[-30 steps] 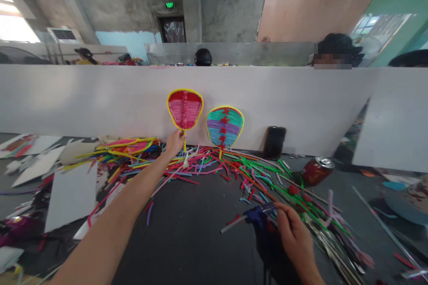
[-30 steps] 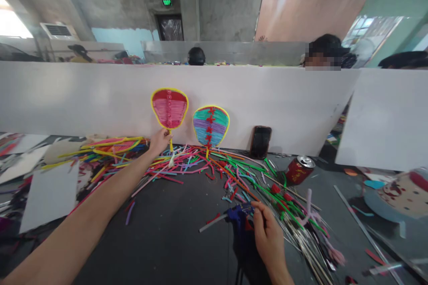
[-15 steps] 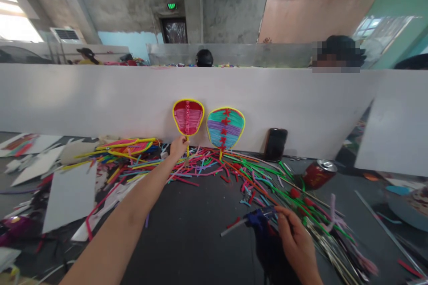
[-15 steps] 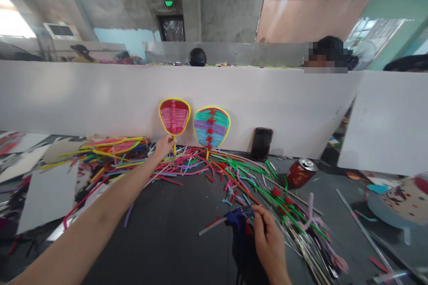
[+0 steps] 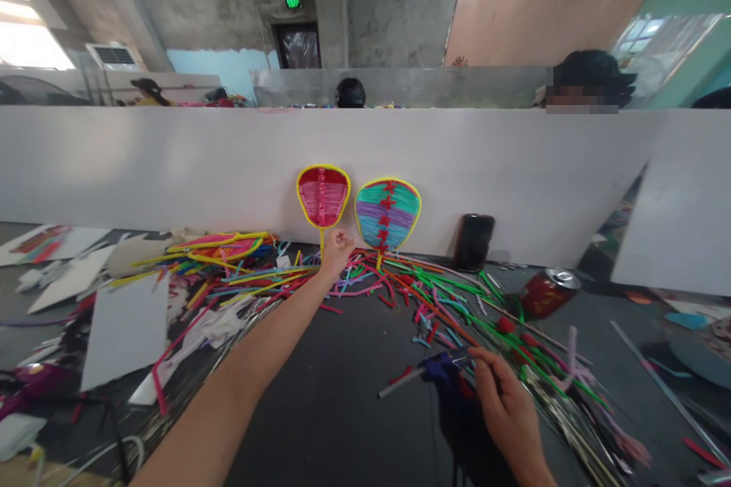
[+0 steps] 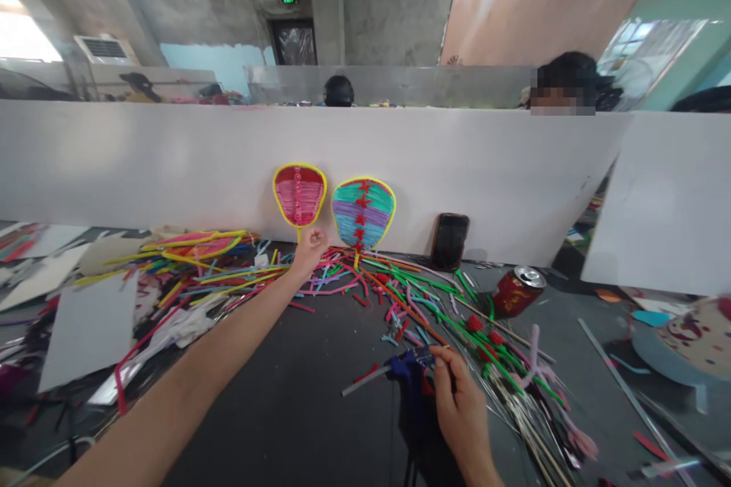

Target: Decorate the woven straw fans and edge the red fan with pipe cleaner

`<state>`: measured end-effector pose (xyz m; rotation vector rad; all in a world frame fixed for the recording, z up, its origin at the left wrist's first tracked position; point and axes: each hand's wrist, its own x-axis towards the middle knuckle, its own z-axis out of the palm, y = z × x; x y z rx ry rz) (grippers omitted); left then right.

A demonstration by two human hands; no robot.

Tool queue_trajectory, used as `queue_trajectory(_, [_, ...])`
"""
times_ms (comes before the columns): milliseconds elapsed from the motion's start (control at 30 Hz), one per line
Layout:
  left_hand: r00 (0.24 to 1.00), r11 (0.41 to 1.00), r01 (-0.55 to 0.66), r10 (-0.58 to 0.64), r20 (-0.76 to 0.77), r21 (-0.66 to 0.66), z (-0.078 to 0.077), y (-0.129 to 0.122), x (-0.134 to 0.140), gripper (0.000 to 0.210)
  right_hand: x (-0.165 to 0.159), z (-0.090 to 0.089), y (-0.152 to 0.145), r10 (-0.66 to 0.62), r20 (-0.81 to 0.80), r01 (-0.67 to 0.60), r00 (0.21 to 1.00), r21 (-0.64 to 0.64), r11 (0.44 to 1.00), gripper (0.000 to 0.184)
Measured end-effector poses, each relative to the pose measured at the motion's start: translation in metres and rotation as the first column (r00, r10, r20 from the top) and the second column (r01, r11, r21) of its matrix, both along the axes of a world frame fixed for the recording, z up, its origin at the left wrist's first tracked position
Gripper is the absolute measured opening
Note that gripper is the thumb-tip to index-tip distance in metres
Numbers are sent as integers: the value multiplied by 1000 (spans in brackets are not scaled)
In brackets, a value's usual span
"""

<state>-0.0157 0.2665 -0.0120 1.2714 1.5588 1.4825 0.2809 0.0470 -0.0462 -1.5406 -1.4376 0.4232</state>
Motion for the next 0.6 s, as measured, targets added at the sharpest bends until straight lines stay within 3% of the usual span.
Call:
queue_trajectory(133, [970,989,119,-97,224,-88,-8,16,28,32,2,3,-1,-4,9,4,1000,11,1000,31])
queue_trajectory(267, [910,968,228,-173,376,-105,-6,26,36,34,1,5,-2,-14,12,14,1000,27,1000,33])
queue_trajectory(433, [842,946,313,-237,485,-81,-3,30,37,34,0,7,-1,7,21,-8,1000,39,999,30])
queue_trajectory(600, [805,947,318,-244,540,-46,-1,30,38,33,-1,8,0,7,21,-8,1000,47,999,29])
